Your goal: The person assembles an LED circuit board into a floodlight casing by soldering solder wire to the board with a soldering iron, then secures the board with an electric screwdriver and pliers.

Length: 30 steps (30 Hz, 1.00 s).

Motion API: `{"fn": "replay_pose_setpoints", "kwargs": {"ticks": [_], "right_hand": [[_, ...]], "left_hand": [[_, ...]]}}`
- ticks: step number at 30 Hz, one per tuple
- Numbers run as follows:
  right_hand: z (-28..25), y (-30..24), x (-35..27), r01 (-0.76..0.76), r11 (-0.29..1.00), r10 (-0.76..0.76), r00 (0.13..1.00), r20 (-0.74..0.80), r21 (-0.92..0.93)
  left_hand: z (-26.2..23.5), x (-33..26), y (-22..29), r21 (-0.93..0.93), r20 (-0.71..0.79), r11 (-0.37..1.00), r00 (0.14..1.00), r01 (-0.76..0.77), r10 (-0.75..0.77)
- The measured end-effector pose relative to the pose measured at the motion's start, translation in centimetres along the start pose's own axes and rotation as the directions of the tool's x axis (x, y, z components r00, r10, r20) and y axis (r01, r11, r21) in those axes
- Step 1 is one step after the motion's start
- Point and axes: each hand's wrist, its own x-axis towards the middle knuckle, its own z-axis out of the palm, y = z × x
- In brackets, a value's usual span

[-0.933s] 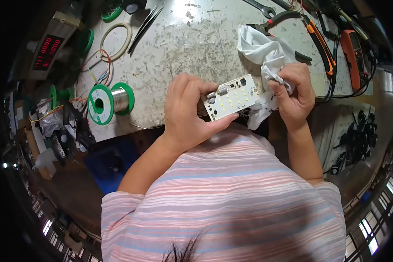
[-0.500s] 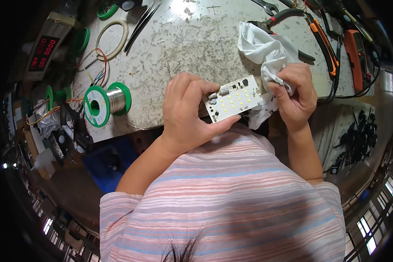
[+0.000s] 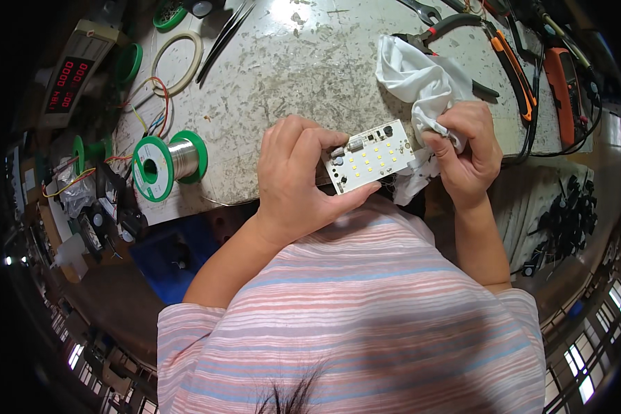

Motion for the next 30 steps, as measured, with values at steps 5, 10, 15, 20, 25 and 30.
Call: {"fn": "replay_pose_setpoints", "kwargs": {"ticks": [5, 10, 15, 20, 25, 30], "right_hand": [[0.0, 0.0, 0.0, -0.004, 1.0, 0.004, 1.0, 0.002, -0.007], [0.0, 0.0, -0.1, -0.011, 1.0, 0.011, 1.0, 0.0, -0.013], [0.0, 0.0, 0.0, -0.004, 1.0, 0.004, 1.0, 0.0, -0.001], [-0.1, 0.1, -0.1, 0.002, 1.0, -0.002, 1.0, 0.003, 0.004], [0.0, -1.5, 0.2, -0.019, 0.999, 0.022, 0.997, 0.075, -0.037], [2.3, -5.3, 0.3, 0.061, 0.998, -0.062, 0.948, 0.311, 0.015]], "left_hand": [[0.1, -0.1, 0.0, 0.024, 0.012, 1.0, 1.0, 0.004, -0.004], [0.3, -0.1, -0.1, 0.039, -0.015, 0.999, 1.0, -0.009, 0.01], [0.4, -0.2, 0.0, 0.043, -0.022, 0.999, 1.0, 0.008, -0.007], [0.4, -0.2, 0.1, 0.054, -0.022, 0.998, 1.0, 0.01, -0.008], [0.6, -0.1, 0.0, 0.095, -0.016, 0.995, 1.0, -0.009, 0.01], [1.1, -0.2, -0.1, 0.094, -0.024, 0.995, 0.999, -0.02, 0.022]]}}
